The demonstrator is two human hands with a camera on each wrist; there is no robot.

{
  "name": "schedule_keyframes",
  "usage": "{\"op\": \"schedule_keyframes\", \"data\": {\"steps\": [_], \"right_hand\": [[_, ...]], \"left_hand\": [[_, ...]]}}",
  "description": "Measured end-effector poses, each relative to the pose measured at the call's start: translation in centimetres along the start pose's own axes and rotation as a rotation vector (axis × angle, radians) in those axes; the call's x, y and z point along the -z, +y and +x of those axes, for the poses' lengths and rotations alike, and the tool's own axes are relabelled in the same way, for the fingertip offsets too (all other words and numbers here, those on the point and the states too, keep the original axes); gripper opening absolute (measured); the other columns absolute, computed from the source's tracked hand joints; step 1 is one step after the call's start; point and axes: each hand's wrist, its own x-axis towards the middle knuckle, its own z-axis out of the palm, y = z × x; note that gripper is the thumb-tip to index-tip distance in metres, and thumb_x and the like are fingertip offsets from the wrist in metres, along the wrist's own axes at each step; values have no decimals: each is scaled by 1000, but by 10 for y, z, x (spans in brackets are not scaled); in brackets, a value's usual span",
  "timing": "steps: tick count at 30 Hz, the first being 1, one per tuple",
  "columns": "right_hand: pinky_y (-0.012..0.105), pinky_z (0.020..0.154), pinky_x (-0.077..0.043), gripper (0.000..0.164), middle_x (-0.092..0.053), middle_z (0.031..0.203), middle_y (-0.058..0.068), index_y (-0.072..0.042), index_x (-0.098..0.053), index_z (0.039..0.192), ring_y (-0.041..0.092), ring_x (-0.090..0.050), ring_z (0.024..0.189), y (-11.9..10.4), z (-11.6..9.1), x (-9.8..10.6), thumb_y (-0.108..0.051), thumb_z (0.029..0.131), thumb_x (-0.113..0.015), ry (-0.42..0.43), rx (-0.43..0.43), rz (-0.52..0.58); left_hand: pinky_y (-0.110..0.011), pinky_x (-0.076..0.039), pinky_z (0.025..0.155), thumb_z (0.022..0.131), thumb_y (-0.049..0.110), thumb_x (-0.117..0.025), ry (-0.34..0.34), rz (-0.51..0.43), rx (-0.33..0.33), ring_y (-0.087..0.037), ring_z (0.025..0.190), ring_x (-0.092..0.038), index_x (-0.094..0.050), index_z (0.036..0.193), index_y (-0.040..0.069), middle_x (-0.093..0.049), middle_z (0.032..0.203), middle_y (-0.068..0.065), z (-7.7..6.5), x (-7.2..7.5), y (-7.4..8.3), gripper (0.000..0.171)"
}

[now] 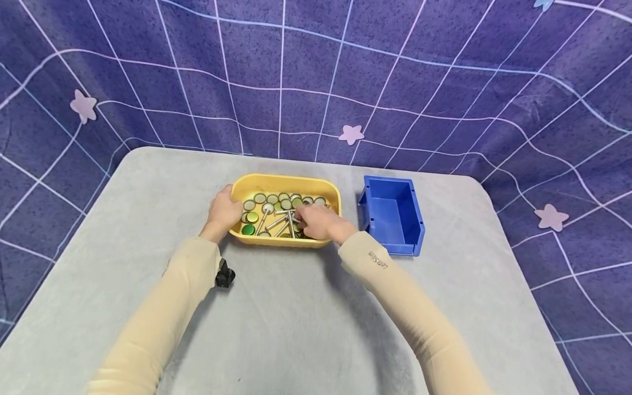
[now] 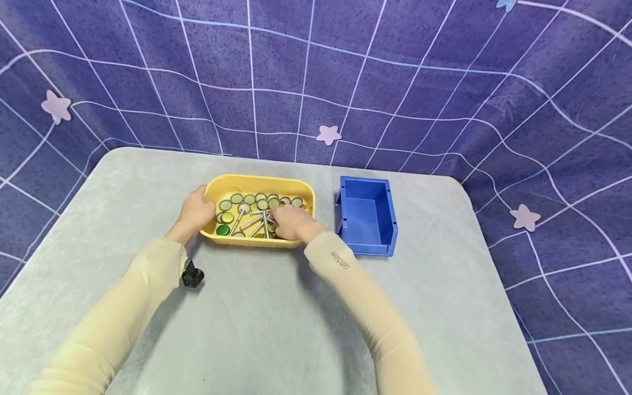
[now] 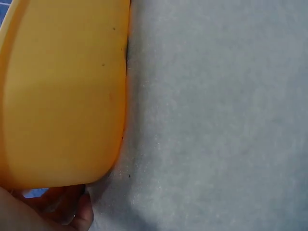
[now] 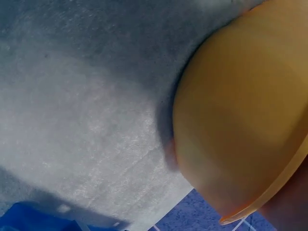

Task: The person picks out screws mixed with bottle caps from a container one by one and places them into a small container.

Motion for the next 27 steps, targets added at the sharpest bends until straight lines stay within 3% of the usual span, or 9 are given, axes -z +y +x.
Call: {"op": "schedule_keyframes", "data": {"steps": [5,12,21,27], "right_hand": [[39,81,-53,16,-65,92,4,-10,-59,105,22,-60,86,3,-3,5,-6,89,-59,68,-23,41],[39,70,-50,13,-65,84,1,-13,-62,101,20,-58,76,6,-8,13,-12,89,-62,185,-49,65],[39,82,-55,15,-73,95,10,-5,-59,107,23,-68,87,11,-14,20,-14,95,-62,264,35,225],[33,79,-55,11,-74,86,11,-2,-60,104,20,-69,82,21,-15,29,-8,95,-58,251,47,305]], "left_hand": [[-54,-43,107,91,6,-39,-24,1,-10,-44,127,-49,-32,149,1,-48,141,-29,2,0,0,59],[-56,-45,103,92,7,-40,-41,34,0,-45,122,-52,-29,149,0,-49,138,-30,3,-1,-1,59],[-56,-47,101,93,7,-40,-52,55,17,-44,122,-52,-26,151,1,-47,140,-30,2,-2,1,60],[-57,-46,102,93,8,-40,-47,54,18,-45,121,-52,-26,150,1,-47,139,-30,2,-1,0,60]]}}
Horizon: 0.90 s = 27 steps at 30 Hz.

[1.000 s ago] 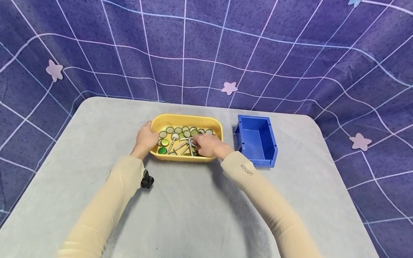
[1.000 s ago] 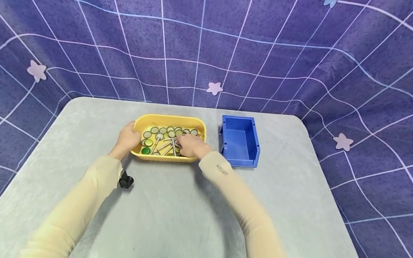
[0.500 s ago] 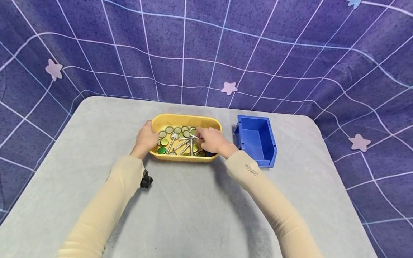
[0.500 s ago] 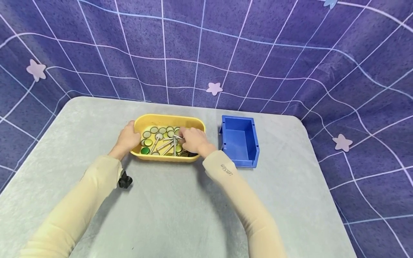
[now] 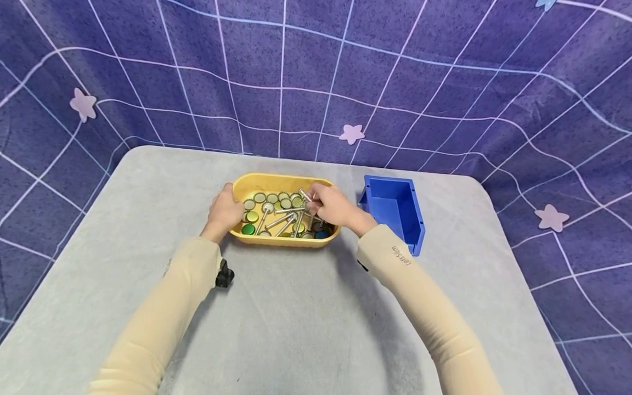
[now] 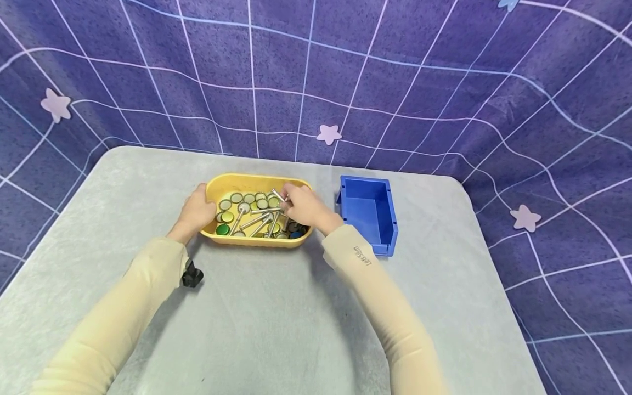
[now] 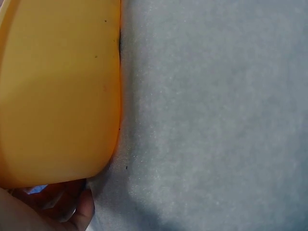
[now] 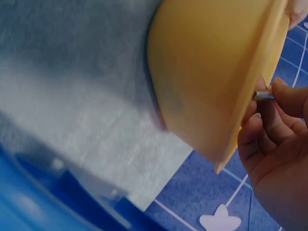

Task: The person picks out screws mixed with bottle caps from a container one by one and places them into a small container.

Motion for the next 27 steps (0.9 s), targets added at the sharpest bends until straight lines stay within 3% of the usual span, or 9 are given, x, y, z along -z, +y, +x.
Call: {"op": "schedule_keyframes", "data": {"steps": [4,10,22,27], "right_hand": [[28,70,-54,15,-73,90,17,1,-59,108,19,-68,78,2,-2,11,-7,96,-56,-46,-29,81],[23,61,-50,16,-73,93,16,-1,-57,110,19,-66,77,3,-6,28,-7,95,-56,-39,-36,112],[27,69,-50,19,-72,101,21,2,-57,113,30,-68,85,12,-21,62,-10,99,-52,24,-50,97],[28,67,-53,20,-71,99,18,1,-57,116,26,-68,81,18,-29,74,-11,100,-52,36,-73,83]], "left_hand": [[-57,-46,102,92,8,-41,-2,-3,-2,-45,120,-52,-26,150,1,-48,138,-30,0,0,-1,60],[-57,-46,101,92,8,-41,0,4,-1,-45,119,-52,-26,150,1,-49,137,-30,-1,0,0,60],[-58,-45,101,91,8,-40,10,-10,-9,-44,116,-53,-30,147,1,-50,136,-29,-4,1,2,57],[-58,-44,102,92,8,-40,5,-17,0,-44,117,-52,-29,148,1,-49,138,-29,-3,0,3,58]]}}
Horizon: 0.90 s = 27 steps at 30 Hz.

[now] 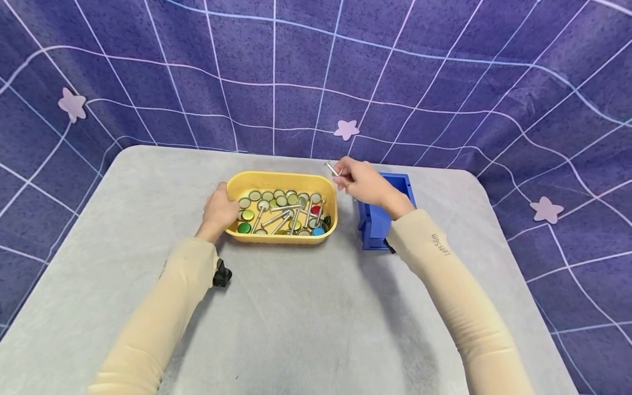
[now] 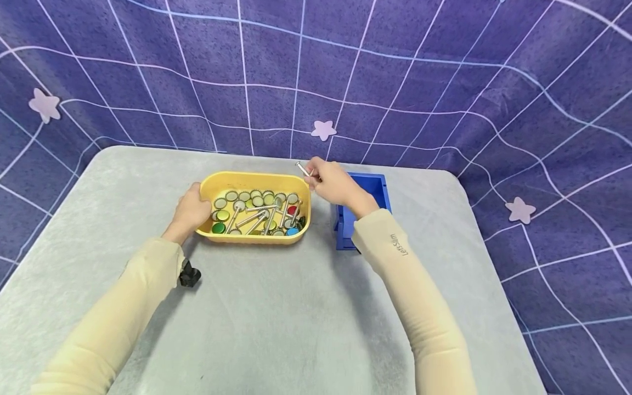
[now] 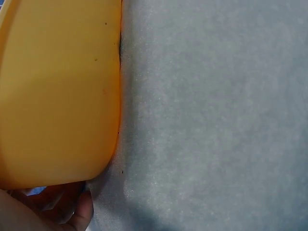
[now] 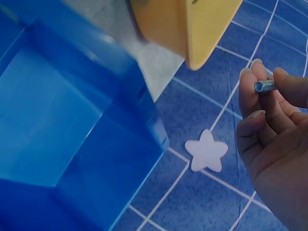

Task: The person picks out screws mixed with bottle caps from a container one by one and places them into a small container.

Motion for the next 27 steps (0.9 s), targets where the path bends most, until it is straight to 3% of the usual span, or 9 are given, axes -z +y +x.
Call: {"op": "schedule_keyframes", "data": {"steps": [14,27], "right_hand": [[28,64,-49,16,-74,91,17,1,-59,109,22,-67,74,17,-18,27,-9,97,-57,53,-24,-126],[38,70,-58,13,-73,88,20,3,-58,106,25,-69,71,42,-37,43,-5,96,-58,51,-94,-147]], "left_hand": [[-55,-48,98,93,10,-37,11,16,-2,-41,112,-55,-31,146,1,-52,133,-28,0,-1,0,54],[-56,-46,100,93,10,-38,8,12,2,-43,115,-54,-30,147,0,-50,137,-29,0,-2,0,56]]}}
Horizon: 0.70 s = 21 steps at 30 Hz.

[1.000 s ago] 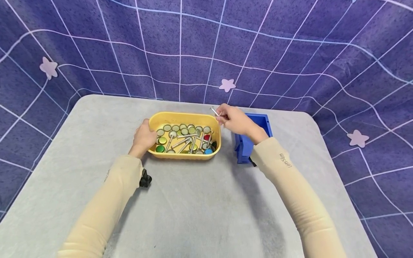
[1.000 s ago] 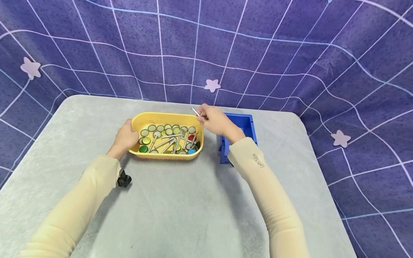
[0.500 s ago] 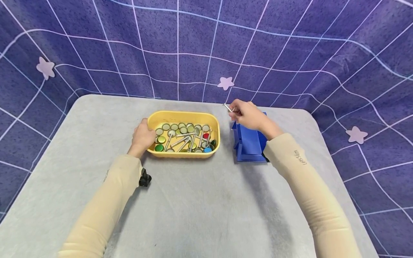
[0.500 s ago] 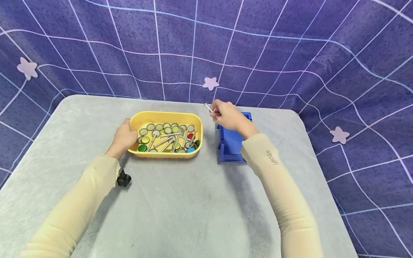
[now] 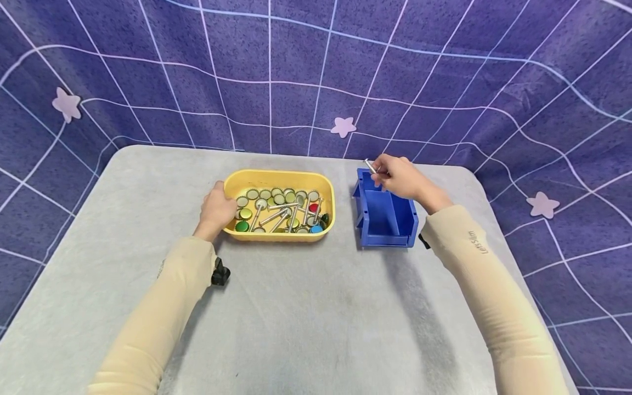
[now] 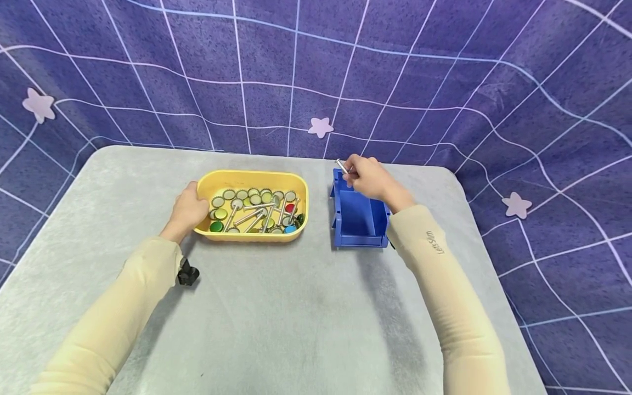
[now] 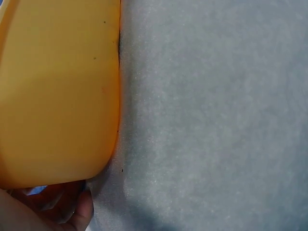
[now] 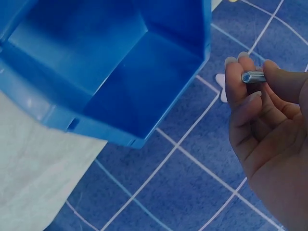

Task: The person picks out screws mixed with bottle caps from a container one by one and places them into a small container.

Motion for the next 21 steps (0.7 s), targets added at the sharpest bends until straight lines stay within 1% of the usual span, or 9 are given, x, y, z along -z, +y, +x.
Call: {"op": "schedule_keyframes", "data": {"steps": [10,14,17,21], "right_hand": [[39,69,-59,15,-72,87,21,6,-58,106,25,-69,70,13,-7,3,-2,94,-56,-40,-19,-26],[42,77,-56,16,-73,90,19,6,-61,105,25,-68,74,19,-9,4,-3,92,-57,-29,-15,-109],[42,79,-53,15,-73,90,17,3,-64,103,23,-66,76,24,-9,4,-5,91,-59,-31,-29,-156],[42,78,-53,13,-73,88,15,2,-66,99,23,-64,75,25,-9,3,-7,91,-61,-53,-40,-163]], "left_hand": [[-56,-46,101,92,9,-39,4,-1,1,-43,115,-53,-32,146,0,-51,135,-29,0,-1,0,55],[-56,-46,101,91,9,-39,9,-2,-10,-43,115,-54,-33,144,0,-51,134,-29,1,0,0,54],[-57,-45,101,90,9,-40,12,2,-14,-44,116,-53,-33,144,-1,-51,134,-29,1,1,-1,55],[-57,-44,102,91,9,-39,8,9,-12,-45,117,-53,-32,145,-1,-51,135,-30,1,1,-1,56]]}}
